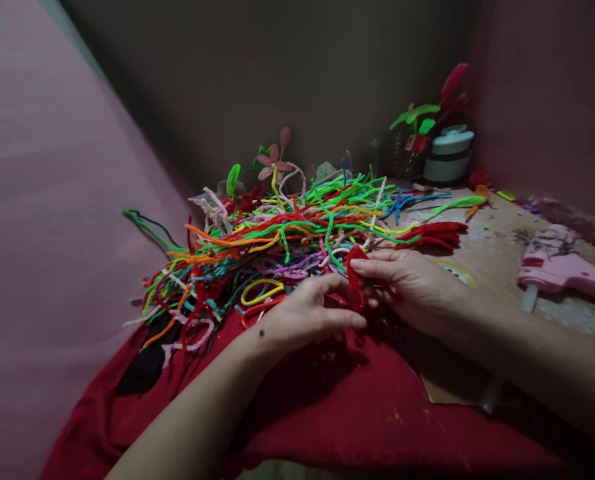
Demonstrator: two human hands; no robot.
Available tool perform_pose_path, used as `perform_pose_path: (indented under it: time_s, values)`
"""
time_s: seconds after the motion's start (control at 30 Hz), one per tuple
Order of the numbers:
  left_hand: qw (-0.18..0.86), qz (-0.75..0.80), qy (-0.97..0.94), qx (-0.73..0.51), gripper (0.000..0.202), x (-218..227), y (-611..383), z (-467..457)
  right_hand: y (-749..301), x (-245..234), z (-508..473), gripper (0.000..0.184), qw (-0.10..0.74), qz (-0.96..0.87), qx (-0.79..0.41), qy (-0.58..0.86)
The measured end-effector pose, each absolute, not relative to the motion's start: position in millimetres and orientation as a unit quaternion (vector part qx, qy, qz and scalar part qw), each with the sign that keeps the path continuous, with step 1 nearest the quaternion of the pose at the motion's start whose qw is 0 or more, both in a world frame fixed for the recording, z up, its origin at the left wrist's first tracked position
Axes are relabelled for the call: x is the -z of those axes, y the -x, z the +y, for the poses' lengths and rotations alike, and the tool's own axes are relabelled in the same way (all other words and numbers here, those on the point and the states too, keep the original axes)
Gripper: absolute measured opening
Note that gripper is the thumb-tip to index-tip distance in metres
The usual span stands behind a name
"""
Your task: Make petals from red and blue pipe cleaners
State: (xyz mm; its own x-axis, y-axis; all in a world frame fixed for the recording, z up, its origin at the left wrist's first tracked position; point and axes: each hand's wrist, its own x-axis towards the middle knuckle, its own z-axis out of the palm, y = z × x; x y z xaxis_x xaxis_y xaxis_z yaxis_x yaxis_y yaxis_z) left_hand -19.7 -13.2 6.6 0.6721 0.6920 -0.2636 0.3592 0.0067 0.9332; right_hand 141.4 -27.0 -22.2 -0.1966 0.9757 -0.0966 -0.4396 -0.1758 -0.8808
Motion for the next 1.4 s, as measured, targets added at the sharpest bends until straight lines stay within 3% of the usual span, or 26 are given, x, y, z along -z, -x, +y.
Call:
perform_pose_path:
  time_s: [0.13,0.23,0.43,0.67,0.93,1.1,1.3,1.4]
  values:
    - [0.73,0.343,-0.545,-0.23,0.02,0.3,18.7,-9.4,-142.3,22.3,-27.6,0.018,0.52,-0.391,-0.662,0.372]
    - [0.756,0.327,-0.51,-0.248,0.018,3.7,15.7,-10.3,-141.9,21.2,-29.7,0.013,0.512,-0.401,-0.653,0.388]
    - [0.672,0.381,-0.564,-0.293,0.018,4.5,10.4,-17.2,-138.6,20.0,-33.7,0.002,0.489,-0.431,-0.652,0.388]
    - [0.59,0.432,-0.607,-0.31,0.016,5.9,5.3,-22.4,-136.4,21.6,-35.2,0.011,0.491,-0.441,-0.655,0.367]
    - [0.408,0.44,-0.722,-0.343,0.015,22.5,8.0,-29.1,-138.9,23.1,-32.7,0.015,0.476,-0.415,-0.658,0.41]
    - [0.422,0.448,-0.705,-0.353,0.016,25.7,4.0,-31.4,-140.1,17.9,-35.0,0.018,0.443,-0.449,-0.626,0.458]
    - [0.488,0.459,-0.636,-0.384,0.019,13.2,2.0,-25.0,-141.6,15.9,-33.2,0.007,0.461,-0.47,-0.633,0.407]
    - [0.502,0.465,-0.61,-0.399,0.019,9.2,6.2,-19.4,-145.4,15.3,-31.9,0.015,0.44,-0.505,-0.571,0.474]
